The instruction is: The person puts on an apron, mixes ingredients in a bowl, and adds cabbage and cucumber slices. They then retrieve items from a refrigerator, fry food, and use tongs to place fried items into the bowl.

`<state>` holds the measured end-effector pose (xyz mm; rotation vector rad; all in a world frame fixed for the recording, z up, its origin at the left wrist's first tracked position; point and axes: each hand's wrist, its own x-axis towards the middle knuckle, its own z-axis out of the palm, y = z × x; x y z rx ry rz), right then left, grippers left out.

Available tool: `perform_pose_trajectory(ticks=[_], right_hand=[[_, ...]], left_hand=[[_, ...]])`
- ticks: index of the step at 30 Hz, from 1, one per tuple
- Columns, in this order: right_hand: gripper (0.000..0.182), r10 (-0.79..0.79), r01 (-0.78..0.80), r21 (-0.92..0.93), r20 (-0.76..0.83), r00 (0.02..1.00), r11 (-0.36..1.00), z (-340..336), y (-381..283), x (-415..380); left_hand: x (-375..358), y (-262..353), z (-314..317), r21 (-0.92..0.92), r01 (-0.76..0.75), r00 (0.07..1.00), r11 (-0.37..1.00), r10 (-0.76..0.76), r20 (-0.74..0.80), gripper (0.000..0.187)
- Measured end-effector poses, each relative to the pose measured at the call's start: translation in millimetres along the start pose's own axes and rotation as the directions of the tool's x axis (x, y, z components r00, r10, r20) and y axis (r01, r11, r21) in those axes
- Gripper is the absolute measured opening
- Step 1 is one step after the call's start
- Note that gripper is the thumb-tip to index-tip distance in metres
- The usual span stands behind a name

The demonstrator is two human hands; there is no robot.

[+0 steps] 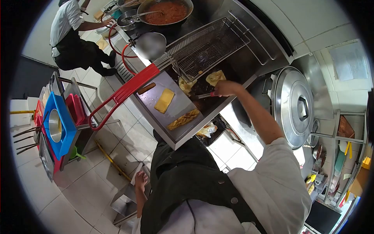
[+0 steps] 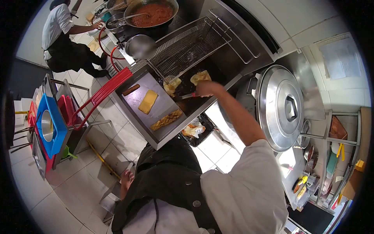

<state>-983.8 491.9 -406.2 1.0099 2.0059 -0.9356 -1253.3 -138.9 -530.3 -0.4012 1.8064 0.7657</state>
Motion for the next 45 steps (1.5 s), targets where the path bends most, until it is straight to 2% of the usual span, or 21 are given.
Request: perform_pose_trajectory(ticks=[2,3,5,7,8,10,13,15,16,18,20,22,25,27,29,33,35,36,38,41,45], right_hand=[[0.035,-0.121,0.076,-0.262,-0.161,0.979,0.962,20.5,-28.6,-1.1],[0.035,-0.114,0.069,-0.257,-0.164,0.980,0.964,28.4,-46.1,-3.0],[0.033,0.024,-0.090,-0.164,-0.367,0.930,0.982,38.5,-71.6,-9.2],[0.031,0.045,-0.115,-0.152,-0.401,0.915,0.982,41.2,-68.7,-9.8],[0.030,0.052,-0.128,-0.150,-0.429,0.902,0.980,41.3,-68.3,-9.8],[0.028,0.070,-0.128,-0.097,-0.454,0.888,0.987,43.6,-51.7,-23.3],[0.025,0.026,-0.046,-0.021,-0.549,0.835,0.999,44.8,-23.7,-75.8],[0.024,0.046,0.018,0.104,-0.583,0.811,0.994,43.3,-15.6,-112.8],[0.024,0.036,0.026,0.098,-0.581,0.813,0.995,40.6,-17.1,-125.8],[0.026,0.025,0.133,0.287,-0.487,0.873,0.949,37.8,-20.3,-146.1],[0.026,-0.048,0.200,0.258,-0.496,0.867,0.945,38.8,-39.1,-148.1],[0.028,-0.183,0.303,0.171,-0.497,0.848,0.937,47.0,-54.1,-141.8],[0.028,-0.205,0.262,0.082,-0.422,0.883,0.961,44.6,-52.8,-134.7],[0.026,-0.197,0.274,0.118,-0.444,0.874,0.954,31.7,-31.9,-144.5],[0.029,-0.017,0.108,0.207,-0.399,0.917,0.972,19.5,-4.7,-140.0],[0.035,0.072,-0.046,0.083,-0.348,0.935,0.996,7.7,9.5,-97.5],[0.036,0.158,-0.199,-0.056,-0.420,0.893,0.978,10.0,-12.4,-75.3],[0.036,0.154,-0.197,-0.060,-0.420,0.894,0.979,15.5,-15.7,-58.7],[0.039,0.151,-0.219,-0.121,-0.413,0.898,0.968,27.8,-18.0,-29.6],[0.040,0.184,-0.287,-0.166,-0.456,0.871,0.943,32.7,-29.9,-27.9],[0.028,0.054,-0.141,-0.112,-0.564,0.824,0.984,21.6,-11.0,-84.5]], left_hand=[[7.4,-3.7,-0.8,-0.010,-0.023,0.999,1.000,0.023,0.027,0.033],[8.2,-2.0,1.1,-0.030,-0.051,0.996,0.998,0.054,0.076,0.031],[13.5,-1.1,3.0,-0.039,-0.079,0.988,0.996,0.083,0.132,0.029],[22.1,-0.2,4.9,0.020,-0.236,0.950,0.972,0.226,0.216,0.024],[26.3,-0.1,5.5,0.021,-0.238,0.949,0.971,0.228,0.219,0.024],[16.9,13.3,14.5,-0.132,-0.089,0.991,0.987,0.101,0.085,0.020],[8.2,21.1,18.4,-0.093,-0.096,0.995,0.991,0.099,0.034,0.018],[32.1,2.9,4.5,-0.108,-0.093,0.989,0.990,0.105,0.107,0.018],[33.8,1.2,1.6,-0.110,-0.092,0.976,0.990,0.112,0.189,0.019],[25.3,2.8,8.5,-0.078,-0.081,0.982,0.994,0.093,0.163,0.018],[25.8,6.5,10.4,-0.031,-0.074,0.986,0.997,0.077,0.148,0.017],[38.6,4.2,9.2,0.023,-0.169,0.954,0.985,0.157,0.256,0.014],[37.5,27.6,12.7,0.011,-0.133,0.966,0.991,0.127,0.227,0.013],[28.8,46.1,21.6,0.073,-0.155,0.981,0.985,0.145,0.129,0.016],[27.3,49.1,25.1,-0.047,-0.197,0.980,0.979,0.196,-0.021,0.018],[19.2,48.2,28.5,-0.009,-0.184,0.982,0.983,0.184,0.032,0.018],[14.4,40.7,33.0,-0.021,-0.145,0.988,0.989,0.146,0.046,0.015],[20.1,32.0,29.6,-0.025,-0.144,0.988,0.989,0.145,0.044,0.015],[40.8,7.4,19.4,-0.160,-0.138,0.934,0.977,0.182,0.307,0.011],[32.3,-2.5,21.5,-0.098,-0.104,0.960,0.990,0.126,0.249,0.008],[12.7,-9.6,24.2,-0.165,-0.076,0.989,0.983,0.096,0.117,0.012]])
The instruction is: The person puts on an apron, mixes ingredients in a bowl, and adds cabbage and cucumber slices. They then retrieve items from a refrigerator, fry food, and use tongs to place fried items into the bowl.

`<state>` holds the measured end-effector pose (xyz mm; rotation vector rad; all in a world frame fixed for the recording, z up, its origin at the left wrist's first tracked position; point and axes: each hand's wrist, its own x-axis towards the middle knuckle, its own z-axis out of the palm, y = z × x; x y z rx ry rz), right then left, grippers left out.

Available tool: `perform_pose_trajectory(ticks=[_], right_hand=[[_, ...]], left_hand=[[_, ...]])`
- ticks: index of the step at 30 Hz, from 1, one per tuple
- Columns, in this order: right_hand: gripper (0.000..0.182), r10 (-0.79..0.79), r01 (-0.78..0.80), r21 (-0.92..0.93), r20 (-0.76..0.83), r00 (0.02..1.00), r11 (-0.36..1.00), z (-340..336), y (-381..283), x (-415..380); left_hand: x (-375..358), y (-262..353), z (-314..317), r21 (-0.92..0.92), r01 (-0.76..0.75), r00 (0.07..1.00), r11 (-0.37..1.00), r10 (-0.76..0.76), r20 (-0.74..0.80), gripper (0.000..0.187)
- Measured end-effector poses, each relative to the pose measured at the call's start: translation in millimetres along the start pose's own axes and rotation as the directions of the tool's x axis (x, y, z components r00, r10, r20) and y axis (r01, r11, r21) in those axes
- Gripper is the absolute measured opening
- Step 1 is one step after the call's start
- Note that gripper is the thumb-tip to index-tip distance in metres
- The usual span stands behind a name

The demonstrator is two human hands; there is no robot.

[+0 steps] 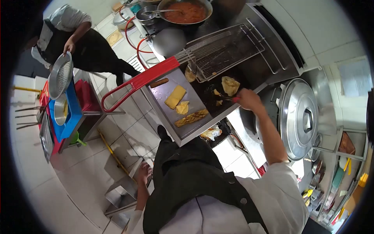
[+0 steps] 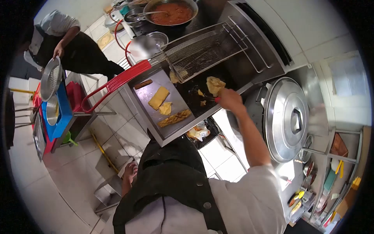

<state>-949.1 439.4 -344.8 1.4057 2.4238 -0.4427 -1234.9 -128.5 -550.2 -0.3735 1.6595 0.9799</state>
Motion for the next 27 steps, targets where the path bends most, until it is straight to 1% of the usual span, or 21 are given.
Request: perform_pose_trajectory(ticks=[2,3,5,6,7,8,9,10,11,14,15,16,17,18,20,21,22,24,25,26,27], right_hand=[[0.026,-0.001,-0.016,0.168,0.101,0.995,0.986,-25.0,11.2,-21.7],[0.026,-0.010,-0.007,0.167,0.104,0.995,0.986,-35.5,7.4,-32.5],[0.029,-0.080,0.023,0.388,0.131,0.988,0.921,-48.2,4.5,-49.6],[0.029,-0.081,0.024,0.391,0.131,0.988,0.920,-45.5,0.3,-49.1],[0.028,-0.148,0.076,0.414,0.146,0.978,0.907,-40.9,-10.4,-47.6],[0.027,-0.216,0.127,0.437,0.161,0.963,0.891,-35.2,-20.9,-47.1],[0.027,-0.217,0.126,0.440,0.163,0.962,0.889,-24.9,-30.7,-46.0],[0.028,-0.242,0.154,0.467,0.135,0.961,0.871,-11.4,-40.2,-42.8],[0.028,-0.265,0.182,0.492,0.105,0.958,0.851,-1.7,-43.4,-40.2],[0.029,-0.294,0.215,0.499,0.084,0.952,0.840,12.9,-42.3,-45.5],[0.029,-0.303,0.221,0.496,0.089,0.949,0.840,18.4,-43.3,-51.3],[0.029,-0.267,0.187,0.523,0.081,0.960,0.832,23.7,-44.6,-58.4],[0.030,-0.231,0.156,0.548,0.071,0.970,0.822,28.2,-46.2,-65.9],[0.030,-0.193,0.124,0.574,0.061,0.979,0.809,31.4,-47.6,-74.6],[0.034,-0.175,0.167,0.521,-0.034,0.984,0.837,48.0,-60.3,-91.1],[0.034,-0.186,0.177,0.460,-0.025,0.982,0.870,48.7,-71.2,-98.8],[0.034,-0.195,0.185,0.398,-0.014,0.981,0.899,50.1,-82.9,-107.1],[0.033,-0.246,0.290,0.255,-0.193,0.950,0.922,74.3,-100.3,-118.9],[0.031,-0.268,0.322,0.181,-0.270,0.925,0.929,81.7,-109.5,-123.6],[0.031,-0.274,0.328,0.172,-0.278,0.921,0.929,85.9,-118.9,-126.8],[0.030,-0.275,0.318,0.124,-0.274,0.922,0.940,88.0,-127.7,-129.1]], left_hand=[[4.2,-14.1,-5.2,-0.122,0.076,0.995,0.990,-0.083,-0.055,0.019],[-4.7,-12.4,-1.1,-0.055,0.059,0.996,0.997,-0.063,-0.059,0.024],[-1.6,-18.6,3.6,-0.024,0.077,0.995,0.997,-0.078,-0.058,0.024],[-0.8,-19.5,6.1,0.014,0.093,0.994,0.996,-0.093,-0.051,0.024],[-0.2,-15.5,10.7,0.016,0.093,0.994,0.996,-0.092,-0.054,0.024],[2.1,-11.0,15.9,0.177,0.052,0.998,0.983,-0.046,-0.040,0.025],[1.2,-10.2,18.3,0.333,0.011,1.000,0.943,-0.004,-0.020,0.026],[19.8,-18.1,9.8,0.334,0.012,1.000,0.943,-0.004,-0.023,0.026],[60.1,-33.7,-8.8,0.278,0.014,0.999,0.960,-0.026,0.041,0.028],[49.4,-11.5,13.1,0.258,-0.078,0.995,0.963,0.060,0.077,0.036],[27.0,5.4,29.4,0.232,-0.123,0.992,0.965,0.121,0.020,0.038],[15.4,12.3,38.1,0.207,-0.169,0.983,0.964,0.181,-0.040,0.040],[13.4,10.4,39.4,0.164,-0.194,0.980,0.967,0.197,-0.005,0.042],[11.3,3.8,39.5,0.154,-0.196,0.980,0.968,0.201,-0.011,0.042],[9.0,-9.5,43.4,0.196,-0.178,0.984,0.964,0.179,0.012,0.036],[0.5,-10.5,50.2,0.242,-0.113,0.992,0.964,0.123,-0.027,0.035],[1.6,-25.4,47.3,0.190,-0.136,0.990,0.972,0.138,0.005,0.036],[3.6,-55.5,45.9,0.070,-0.136,0.990,0.988,0.138,-0.022,0.033],[4.1,-65.9,48.6,0.058,-0.072,0.995,0.996,0.076,-0.068,0.028],[5.2,-82.8,49.4,-0.036,-0.092,0.993,0.995,0.089,-0.081,0.024],[8.2,-96.6,48.6,-0.034,-0.085,0.995,0.996,0.083,-0.054,0.024]])
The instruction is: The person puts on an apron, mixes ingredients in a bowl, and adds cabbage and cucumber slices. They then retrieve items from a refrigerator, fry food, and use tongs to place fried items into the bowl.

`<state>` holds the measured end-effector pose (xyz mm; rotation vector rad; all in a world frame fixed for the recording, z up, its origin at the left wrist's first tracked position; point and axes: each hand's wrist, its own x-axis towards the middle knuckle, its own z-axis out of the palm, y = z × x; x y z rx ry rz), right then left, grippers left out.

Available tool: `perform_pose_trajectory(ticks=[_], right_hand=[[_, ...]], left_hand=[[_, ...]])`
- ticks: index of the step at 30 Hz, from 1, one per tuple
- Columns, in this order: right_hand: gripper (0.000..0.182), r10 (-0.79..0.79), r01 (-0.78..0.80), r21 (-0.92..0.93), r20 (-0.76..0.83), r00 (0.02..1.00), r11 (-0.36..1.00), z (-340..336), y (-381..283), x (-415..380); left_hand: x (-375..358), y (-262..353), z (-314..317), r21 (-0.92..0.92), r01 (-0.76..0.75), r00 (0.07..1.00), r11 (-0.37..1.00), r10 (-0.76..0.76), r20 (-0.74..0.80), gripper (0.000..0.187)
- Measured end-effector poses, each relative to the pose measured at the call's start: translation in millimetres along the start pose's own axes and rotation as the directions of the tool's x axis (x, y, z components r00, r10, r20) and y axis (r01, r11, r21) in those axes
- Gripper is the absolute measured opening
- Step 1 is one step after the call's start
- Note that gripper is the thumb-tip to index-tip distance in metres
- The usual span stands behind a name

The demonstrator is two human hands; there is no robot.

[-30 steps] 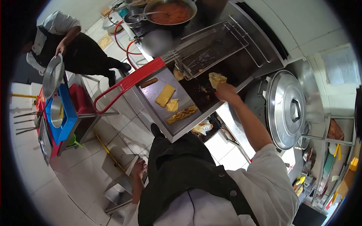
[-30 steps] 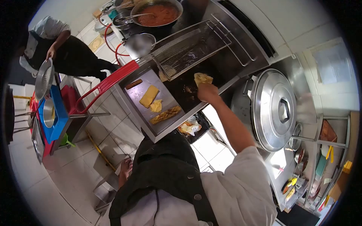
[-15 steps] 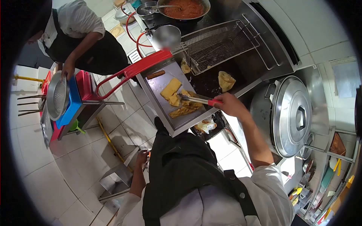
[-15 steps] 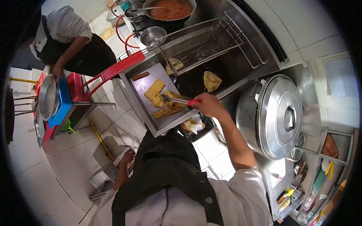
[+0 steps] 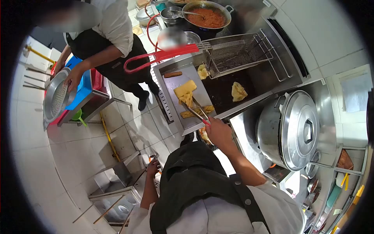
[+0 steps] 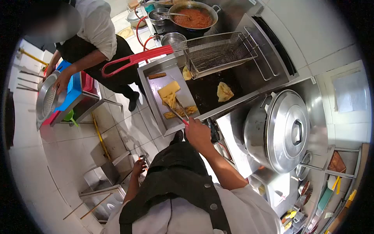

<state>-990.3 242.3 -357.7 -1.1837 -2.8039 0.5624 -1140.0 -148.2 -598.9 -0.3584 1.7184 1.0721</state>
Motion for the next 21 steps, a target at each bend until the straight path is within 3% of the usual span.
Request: perform_pose_trajectory(ticks=[3,5,6,7,11,12,17,19,21], right_hand=[[0.027,-0.067,0.064,-0.038,-0.078,0.995,0.997,24.0,-4.3,-4.3],[0.024,0.007,-0.008,-0.064,-0.017,1.000,0.998,29.7,-7.7,-0.5],[0.023,-0.006,0.006,0.009,-0.063,0.998,1.000,37.0,-1.5,0.5],[0.023,-0.023,0.023,-0.003,-0.063,0.998,1.000,40.0,1.6,0.4],[0.023,-0.026,0.033,0.065,-0.099,0.995,0.997,41.0,6.1,-4.1],[0.023,-0.034,0.048,0.093,-0.141,0.989,0.994,39.1,7.0,-9.2],[0.026,-0.037,0.088,0.257,-0.195,0.980,0.962,-32.7,14.7,-76.2],[0.027,-0.136,0.204,0.236,-0.276,0.952,0.950,-58.9,40.0,-122.2],[0.026,-0.035,0.079,0.244,-0.177,0.984,0.967,-78.3,64.9,-168.6]], left_hand=[[11.1,-51.6,4.2,-0.064,-0.025,0.998,0.998,0.028,0.048,0.031],[0.4,-70.9,19.8,-0.085,-0.031,0.995,0.996,0.039,0.096,0.034],[-20.8,-68.2,35.8,-0.047,-0.023,0.999,0.999,0.024,0.030,0.037],[-17.4,-85.2,41.8,0.003,-0.093,0.994,0.996,0.092,0.059,0.040],[-36.0,-137.2,65.7,-0.097,-0.069,0.992,0.993,0.079,0.099,0.038],[-39.4,-153.0,67.7,-0.050,-0.069,0.992,0.996,0.074,0.099,0.037],[-55.0,-213.5,61.6,0.004,-0.029,0.996,1.000,0.029,0.082,0.035],[-52.0,-246.4,58.2,-0.025,-0.009,0.998,1.000,0.011,0.056,0.034],[-58.1,-266.8,56.6,-0.078,-0.006,1.000,0.997,0.007,0.011,0.033]])
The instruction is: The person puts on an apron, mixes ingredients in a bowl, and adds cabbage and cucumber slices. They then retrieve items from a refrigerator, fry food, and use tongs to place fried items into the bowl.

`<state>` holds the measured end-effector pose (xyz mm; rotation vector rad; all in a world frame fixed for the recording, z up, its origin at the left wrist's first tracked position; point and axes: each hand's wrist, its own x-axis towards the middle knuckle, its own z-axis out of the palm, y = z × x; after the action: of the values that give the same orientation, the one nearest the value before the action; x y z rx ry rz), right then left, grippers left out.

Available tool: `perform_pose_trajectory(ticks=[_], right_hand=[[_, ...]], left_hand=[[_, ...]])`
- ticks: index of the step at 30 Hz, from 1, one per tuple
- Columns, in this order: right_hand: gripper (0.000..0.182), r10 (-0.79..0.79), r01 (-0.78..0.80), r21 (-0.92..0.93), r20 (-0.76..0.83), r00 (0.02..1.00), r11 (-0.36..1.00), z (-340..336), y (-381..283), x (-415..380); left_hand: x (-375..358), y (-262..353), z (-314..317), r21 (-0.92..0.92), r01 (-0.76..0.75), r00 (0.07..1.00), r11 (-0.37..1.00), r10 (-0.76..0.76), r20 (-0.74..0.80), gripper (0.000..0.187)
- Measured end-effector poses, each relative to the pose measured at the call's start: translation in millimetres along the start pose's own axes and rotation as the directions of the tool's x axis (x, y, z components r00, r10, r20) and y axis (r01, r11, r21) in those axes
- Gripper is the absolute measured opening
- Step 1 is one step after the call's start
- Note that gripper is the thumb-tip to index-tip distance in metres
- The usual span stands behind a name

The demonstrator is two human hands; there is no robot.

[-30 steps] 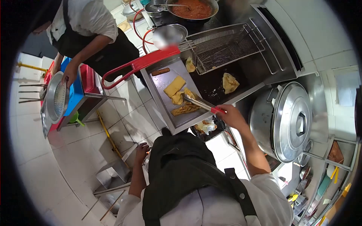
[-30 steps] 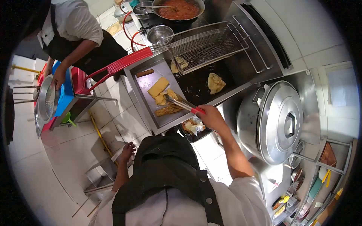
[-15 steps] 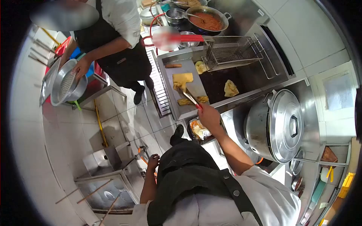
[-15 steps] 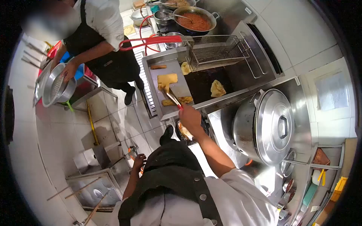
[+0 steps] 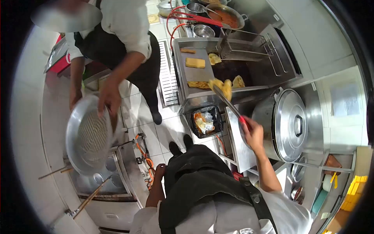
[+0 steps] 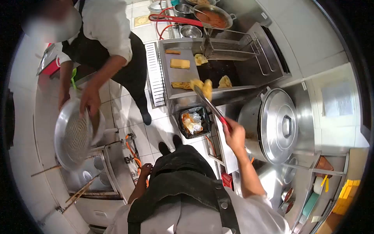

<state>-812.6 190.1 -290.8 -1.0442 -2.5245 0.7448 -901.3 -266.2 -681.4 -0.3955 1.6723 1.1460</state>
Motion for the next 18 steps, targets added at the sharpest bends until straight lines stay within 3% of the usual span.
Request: perform_pose_trajectory(ticks=[2,4,7,8,9,11,13,16,17,18], right_hand=[[0.026,-0.032,0.032,-0.009,0.001,0.999,0.999,-7.0,42.2,-35.3],[0.027,0.175,-0.173,-0.025,0.102,0.979,0.985,4.7,77.2,-54.7],[0.020,0.115,-0.007,-0.369,0.273,0.955,0.929,63.8,124.3,-38.4],[0.020,0.217,0.037,-0.555,0.385,0.897,0.831,104.2,165.3,-25.8],[0.020,0.195,0.087,-0.556,0.429,0.882,0.827,119.1,164.9,-11.8],[0.025,0.259,0.037,-0.557,0.441,0.859,0.830,126.7,165.4,11.5],[0.026,0.215,0.053,-0.509,0.453,0.865,0.859,106.8,155.7,23.1],[0.026,0.148,0.052,-0.370,0.492,0.858,0.928,54.6,155.2,25.2],[0.027,0.136,-0.027,-0.214,0.513,0.848,0.977,32.6,152.8,22.9],[0.030,0.119,-0.108,-0.051,0.522,0.845,0.993,7.6,147.8,23.3]], left_hand=[[-11.6,-11.5,2.7,0.291,-0.070,0.990,0.954,0.102,-0.094,0.030],[-21.9,-18.3,11.0,0.243,-0.083,0.988,0.967,0.112,-0.110,0.030],[-51.8,-20.8,30.4,0.201,-0.081,0.986,0.976,0.107,-0.124,0.029],[-55.5,-22.3,38.0,0.215,-0.099,0.984,0.972,0.128,-0.126,0.028],[-61.5,-16.2,49.2,0.135,-0.025,0.988,0.991,0.045,-0.148,0.028],[-81.9,-23.8,69.1,0.045,0.065,0.980,0.997,-0.056,-0.190,0.027],[-83.5,-30.2,87.7,-0.239,0.054,0.974,0.969,-0.103,-0.201,0.025],[-111.5,-36.3,137.4,-0.339,0.017,0.941,0.941,-0.130,-0.314,0.024],[-116.6,-51.5,142.7,-0.220,-0.013,0.973,0.976,-0.038,-0.226,0.022],[-125.2,-51.7,152.8,0.289,-0.088,0.962,0.953,0.156,-0.222,0.028]])
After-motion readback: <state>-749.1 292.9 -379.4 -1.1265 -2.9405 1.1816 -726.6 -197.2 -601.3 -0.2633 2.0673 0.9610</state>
